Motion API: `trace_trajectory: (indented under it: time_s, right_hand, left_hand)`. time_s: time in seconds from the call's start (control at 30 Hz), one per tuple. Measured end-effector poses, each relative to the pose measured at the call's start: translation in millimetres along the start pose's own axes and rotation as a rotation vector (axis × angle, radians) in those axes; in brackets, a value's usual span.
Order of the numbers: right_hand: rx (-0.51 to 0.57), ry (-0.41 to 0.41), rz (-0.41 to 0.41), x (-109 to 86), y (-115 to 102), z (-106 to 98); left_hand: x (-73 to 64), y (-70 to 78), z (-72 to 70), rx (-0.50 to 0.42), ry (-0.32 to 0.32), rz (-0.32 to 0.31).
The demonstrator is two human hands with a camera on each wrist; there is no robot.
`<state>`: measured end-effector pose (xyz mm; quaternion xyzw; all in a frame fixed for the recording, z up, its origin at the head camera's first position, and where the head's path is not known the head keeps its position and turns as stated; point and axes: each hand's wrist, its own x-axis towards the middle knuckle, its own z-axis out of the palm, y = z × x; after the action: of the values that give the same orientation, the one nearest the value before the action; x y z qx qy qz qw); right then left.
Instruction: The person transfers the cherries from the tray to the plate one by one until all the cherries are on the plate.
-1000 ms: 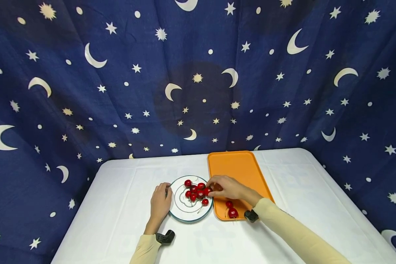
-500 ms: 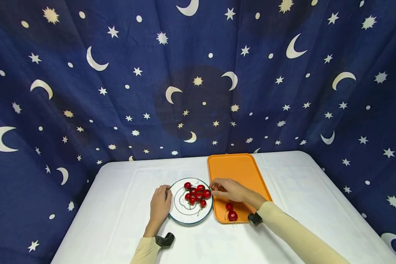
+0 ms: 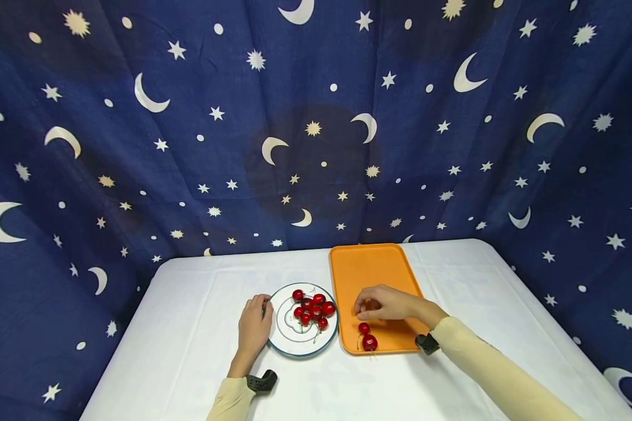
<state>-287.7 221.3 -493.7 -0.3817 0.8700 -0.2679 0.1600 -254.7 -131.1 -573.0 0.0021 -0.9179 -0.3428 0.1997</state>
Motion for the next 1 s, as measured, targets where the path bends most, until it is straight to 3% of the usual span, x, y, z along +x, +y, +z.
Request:
trace_trajectory:
  time_s: [0.4, 1.0]
  right_hand:
    - [0.095, -0.029, -0.013, -9.2, 5, 8]
    - [0.066, -0.031, -0.012, -3.3, 0, 14]
  left_hand:
    - [-0.7, -1.0, 0.2, 0.0, -0.001, 0.006]
    - [-0.1, 0.9, -2.0, -0.002, 0.0, 0.007]
